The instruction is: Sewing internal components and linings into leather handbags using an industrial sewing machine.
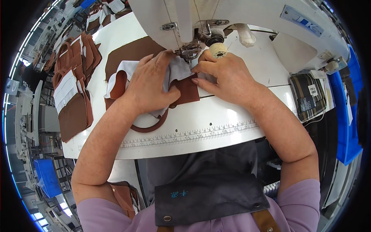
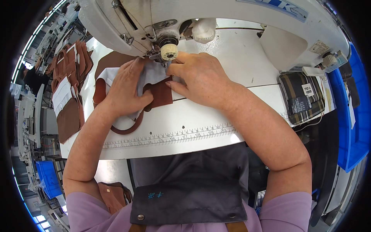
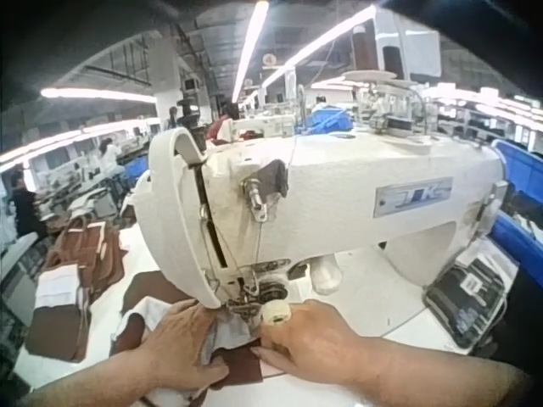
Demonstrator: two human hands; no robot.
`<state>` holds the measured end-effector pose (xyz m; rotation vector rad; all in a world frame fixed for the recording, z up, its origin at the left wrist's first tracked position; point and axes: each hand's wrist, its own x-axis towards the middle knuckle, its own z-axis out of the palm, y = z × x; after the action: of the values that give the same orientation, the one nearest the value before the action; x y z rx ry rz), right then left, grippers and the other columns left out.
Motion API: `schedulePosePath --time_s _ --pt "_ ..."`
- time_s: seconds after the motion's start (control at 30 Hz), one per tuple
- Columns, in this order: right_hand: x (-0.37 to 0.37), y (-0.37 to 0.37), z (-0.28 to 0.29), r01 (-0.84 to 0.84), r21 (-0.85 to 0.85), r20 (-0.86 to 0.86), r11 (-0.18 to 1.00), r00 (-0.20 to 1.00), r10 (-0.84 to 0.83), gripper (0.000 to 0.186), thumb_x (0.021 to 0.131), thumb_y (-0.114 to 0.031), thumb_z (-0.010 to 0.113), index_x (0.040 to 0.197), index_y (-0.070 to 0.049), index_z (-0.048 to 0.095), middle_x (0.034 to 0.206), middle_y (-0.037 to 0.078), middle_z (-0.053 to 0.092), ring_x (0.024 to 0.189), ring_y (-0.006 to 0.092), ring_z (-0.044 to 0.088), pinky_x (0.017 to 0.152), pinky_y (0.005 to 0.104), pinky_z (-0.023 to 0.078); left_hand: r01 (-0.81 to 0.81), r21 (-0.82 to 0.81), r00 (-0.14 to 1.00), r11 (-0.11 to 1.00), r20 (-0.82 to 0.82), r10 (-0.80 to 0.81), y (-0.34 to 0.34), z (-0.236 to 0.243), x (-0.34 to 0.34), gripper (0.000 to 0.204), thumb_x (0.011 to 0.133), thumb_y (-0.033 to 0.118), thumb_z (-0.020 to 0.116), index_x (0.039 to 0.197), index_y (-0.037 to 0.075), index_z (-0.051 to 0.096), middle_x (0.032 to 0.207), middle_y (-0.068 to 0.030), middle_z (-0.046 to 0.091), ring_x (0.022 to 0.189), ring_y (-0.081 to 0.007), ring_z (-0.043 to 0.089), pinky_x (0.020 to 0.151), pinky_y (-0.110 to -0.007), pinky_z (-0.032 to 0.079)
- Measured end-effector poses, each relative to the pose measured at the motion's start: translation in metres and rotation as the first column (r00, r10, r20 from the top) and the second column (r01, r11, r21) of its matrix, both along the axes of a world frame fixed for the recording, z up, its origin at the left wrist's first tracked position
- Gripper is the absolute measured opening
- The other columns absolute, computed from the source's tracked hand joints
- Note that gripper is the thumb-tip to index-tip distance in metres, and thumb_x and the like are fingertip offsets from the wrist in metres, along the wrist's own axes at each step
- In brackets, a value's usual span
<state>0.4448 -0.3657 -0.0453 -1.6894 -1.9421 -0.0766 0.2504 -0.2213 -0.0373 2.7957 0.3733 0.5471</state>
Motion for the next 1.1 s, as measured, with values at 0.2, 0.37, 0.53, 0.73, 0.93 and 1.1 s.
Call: schedulePosePath --time_s 0.2,0.37,0.53,0.73,0.93,1.1 --pt "0.001 0.000 0.001 -0.027 0.007 -0.009 1.000 1.000 0.027 0.020 0.084 -0.026 0.075 0.094 -0.009 0.072 0.091 0.007 0.063 0.085 0.0297 0.067 0.073 0.0435 0.054 -0.116 0.101 0.990 0.988 -0.073 0.124 -0.002 0.012 0.014 0.054 0.066 0.018 0.070 0.117 0.002 0.063 0.117 -0.0148 0.063 0.117 -0.0326 0.055 0.101 -0.045 0.037" --pt "0.004 -0.001 -0.002 -0.011 0.011 -0.010 1.000 1.000 0.012 0.019 0.084 -0.026 0.075 0.094 -0.010 0.073 0.091 0.008 0.063 0.085 0.0298 0.067 0.072 0.0440 0.055 -0.114 0.175 0.993 0.978 -0.015 0.119 -0.025 0.012 0.010 0.038 0.071 0.006 0.068 0.108 0.006 0.068 0.109 -0.0107 0.067 0.111 -0.0299 0.060 0.102 -0.044 0.037" --pt "0.005 -0.001 -0.002 -0.002 0.003 -0.038 1.000 0.999 0.002 0.018 0.083 -0.025 0.075 0.093 -0.010 0.073 0.091 0.008 0.064 0.083 0.0296 0.068 0.071 0.0442 0.056 -0.167 0.131 0.986 0.977 0.047 0.162 -0.041 0.013 0.021 0.020 0.080 0.001 0.067 0.098 0.007 0.072 0.104 -0.0085 0.069 0.104 -0.0280 0.064 0.103 -0.043 0.038" --pt "0.004 0.000 -0.001 0.011 0.001 -0.048 1.000 0.999 -0.011 0.018 0.083 -0.025 0.074 0.094 -0.010 0.073 0.092 0.008 0.065 0.082 0.0299 0.069 0.071 0.0440 0.056 -0.070 0.171 0.996 0.983 0.074 0.058 -0.027 0.007 0.017 0.010 0.083 0.007 0.070 0.092 0.008 0.074 0.099 -0.0049 0.071 0.103 -0.0266 0.065 0.105 -0.043 0.041" --pt "0.005 0.000 0.002 0.007 -0.018 -0.028 1.000 1.000 -0.008 0.014 0.082 -0.021 0.070 0.093 -0.012 0.074 0.089 0.007 0.065 0.080 0.0296 0.069 0.070 0.0436 0.056 -0.089 0.113 0.995 0.990 0.063 0.082 -0.028 0.005 0.017 0.011 0.083 0.007 0.070 0.091 0.008 0.077 0.095 -0.0032 0.072 0.099 -0.0240 0.067 0.104 -0.041 0.043" --pt "0.008 0.000 0.000 0.020 0.031 -0.020 0.999 1.000 -0.019 0.015 0.081 -0.017 0.068 0.093 -0.013 0.075 0.088 0.006 0.065 0.078 0.0294 0.068 0.069 0.0436 0.055 -0.082 0.121 0.991 0.989 0.113 0.068 -0.025 0.004 0.014 0.012 0.084 0.007 0.070 0.092 0.009 0.078 0.098 -0.0029 0.074 0.098 -0.0239 0.067 0.104 -0.041 0.044"
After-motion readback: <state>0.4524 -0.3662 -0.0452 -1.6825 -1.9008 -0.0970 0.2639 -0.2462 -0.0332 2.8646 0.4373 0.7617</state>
